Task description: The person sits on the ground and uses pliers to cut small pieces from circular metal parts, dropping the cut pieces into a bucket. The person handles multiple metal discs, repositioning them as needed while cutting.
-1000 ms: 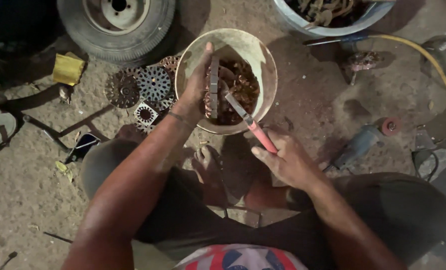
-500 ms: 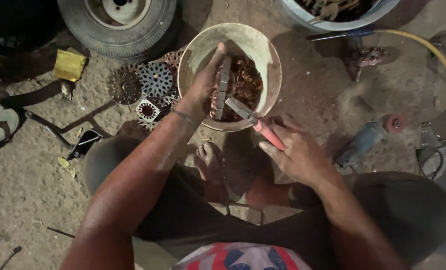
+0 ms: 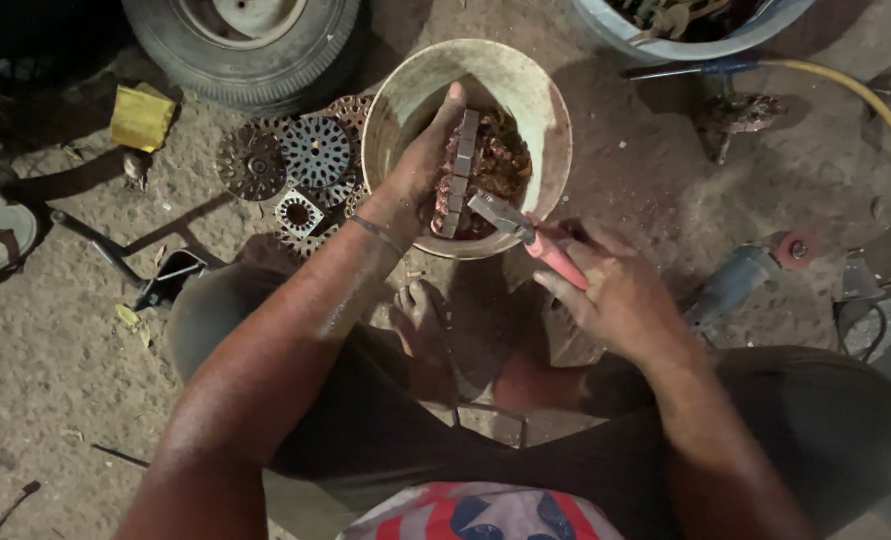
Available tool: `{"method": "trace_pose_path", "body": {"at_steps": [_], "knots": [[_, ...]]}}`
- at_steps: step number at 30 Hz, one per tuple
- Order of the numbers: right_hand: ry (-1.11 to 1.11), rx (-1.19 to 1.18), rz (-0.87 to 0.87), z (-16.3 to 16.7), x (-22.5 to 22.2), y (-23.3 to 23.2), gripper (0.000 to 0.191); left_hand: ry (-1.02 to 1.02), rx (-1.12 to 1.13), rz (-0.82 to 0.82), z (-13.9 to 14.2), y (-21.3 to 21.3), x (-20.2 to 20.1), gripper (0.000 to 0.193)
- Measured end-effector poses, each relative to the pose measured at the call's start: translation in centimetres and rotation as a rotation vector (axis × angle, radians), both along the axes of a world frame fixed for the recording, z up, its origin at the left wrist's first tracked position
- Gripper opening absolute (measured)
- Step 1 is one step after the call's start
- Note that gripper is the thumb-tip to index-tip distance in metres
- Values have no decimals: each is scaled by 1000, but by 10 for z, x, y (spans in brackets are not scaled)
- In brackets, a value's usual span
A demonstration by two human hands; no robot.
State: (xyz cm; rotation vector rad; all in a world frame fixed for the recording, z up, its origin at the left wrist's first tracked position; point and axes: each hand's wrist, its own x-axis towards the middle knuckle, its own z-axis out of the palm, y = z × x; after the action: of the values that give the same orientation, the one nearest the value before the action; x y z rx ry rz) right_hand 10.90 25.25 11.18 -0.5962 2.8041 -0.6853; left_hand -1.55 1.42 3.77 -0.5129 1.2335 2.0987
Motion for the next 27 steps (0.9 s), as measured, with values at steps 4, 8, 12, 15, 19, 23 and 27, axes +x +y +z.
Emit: {"method": "trace_pose_path", "body": {"at_steps": [4,8,12,15,19,23,27], "knots": [[-80,210,-93,5,-5,0,42,-1,-128,-44,3,-2,0,105],[178,125,6,8,-5,-1,40,14,-105,-54,7,-4,-1,106],[218,47,10,9,-1,-2,37,45,-236,-86,3,-6,0,108],[153,39,-40,10,1,-2,40,140,-304,-62,-8,-8,2,110],[124,264,-82,10,1,-3,41,74,-245,-84,-25,-2,4,111],[-249,216,-178,0,8,-13,48,13,-351,-79,-25,-2,5,106],[-680,-169,-413,-19,27,-26,50,3,-125,24,-9,-3,9,102]]}}
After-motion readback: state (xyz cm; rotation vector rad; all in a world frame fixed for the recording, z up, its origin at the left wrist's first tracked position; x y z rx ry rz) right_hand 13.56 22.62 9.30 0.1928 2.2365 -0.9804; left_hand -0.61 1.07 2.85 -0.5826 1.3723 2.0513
